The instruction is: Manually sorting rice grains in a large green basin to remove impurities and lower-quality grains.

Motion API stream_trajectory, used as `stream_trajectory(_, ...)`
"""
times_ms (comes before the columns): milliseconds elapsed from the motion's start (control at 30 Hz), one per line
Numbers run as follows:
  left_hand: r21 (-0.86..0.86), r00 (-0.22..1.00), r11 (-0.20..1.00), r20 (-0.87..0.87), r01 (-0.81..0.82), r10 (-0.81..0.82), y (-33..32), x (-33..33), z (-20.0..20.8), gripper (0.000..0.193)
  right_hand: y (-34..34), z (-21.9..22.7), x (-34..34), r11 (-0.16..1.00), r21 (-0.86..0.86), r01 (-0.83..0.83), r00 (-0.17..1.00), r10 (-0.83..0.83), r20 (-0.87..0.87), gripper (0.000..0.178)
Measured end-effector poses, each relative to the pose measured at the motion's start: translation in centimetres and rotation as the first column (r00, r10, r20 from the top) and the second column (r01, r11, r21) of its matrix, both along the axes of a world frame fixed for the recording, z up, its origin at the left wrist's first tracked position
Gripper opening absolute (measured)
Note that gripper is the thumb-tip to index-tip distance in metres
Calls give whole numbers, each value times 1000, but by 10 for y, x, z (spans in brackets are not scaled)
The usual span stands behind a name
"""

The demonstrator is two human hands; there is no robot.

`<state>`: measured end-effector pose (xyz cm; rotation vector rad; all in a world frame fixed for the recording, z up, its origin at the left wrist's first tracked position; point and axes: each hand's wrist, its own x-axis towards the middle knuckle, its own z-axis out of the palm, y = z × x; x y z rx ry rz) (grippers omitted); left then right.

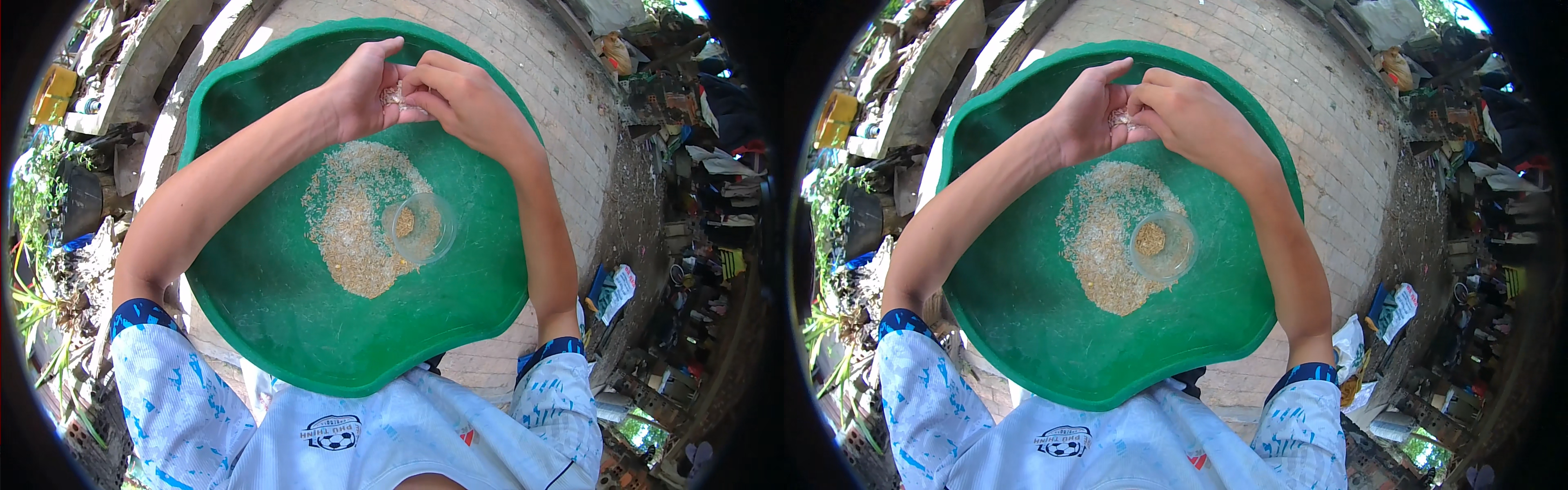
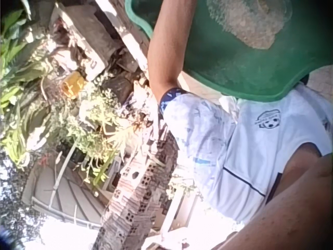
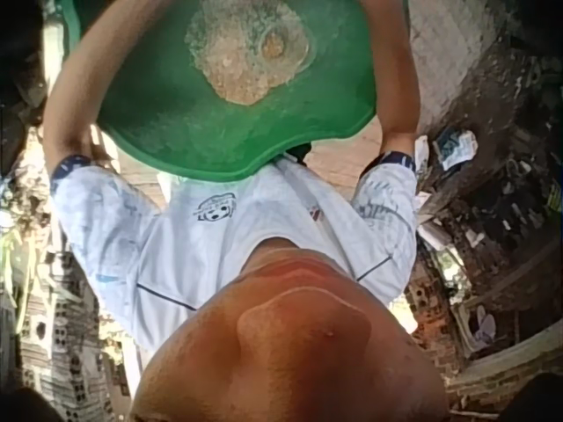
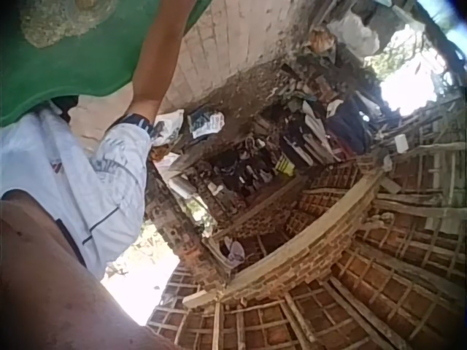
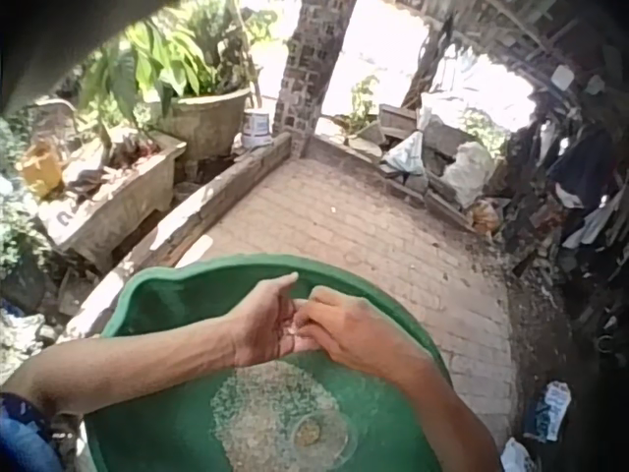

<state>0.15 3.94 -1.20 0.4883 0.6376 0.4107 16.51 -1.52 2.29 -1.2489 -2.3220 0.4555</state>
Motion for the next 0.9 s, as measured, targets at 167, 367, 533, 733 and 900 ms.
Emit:
stream_trajectory(167, -45, 999, 998, 32, -32, 33, -4, -1, 14, 67, -4, 13, -5, 989, -120, 87, 988, -100, -114, 7)
stream_trajectory(367, 15, 999, 999, 5, -44, 44, -7, 1, 8, 73, -7, 7, -17, 965, -165, 204, 947, -237, -218, 9)
stream_trajectory(533, -29, 995, 996, 63, -81, 83, -10, 0, 6, 74, -6, -1, -17, 984, -80, 157, 980, -165, -110, 13)
stream_trajectory(733, -67, 989, 993, 106, -93, 100, -8, 0, 10, 75, -4, -7, -15, 996, 51, 78, 994, -74, -80, 13)
stream_trajectory(900, -45, 986, 997, 152, -68, 74, -5, -2, 6, 75, 0, -4, -12, 993, -17, 119, 990, -120, -69, 11)
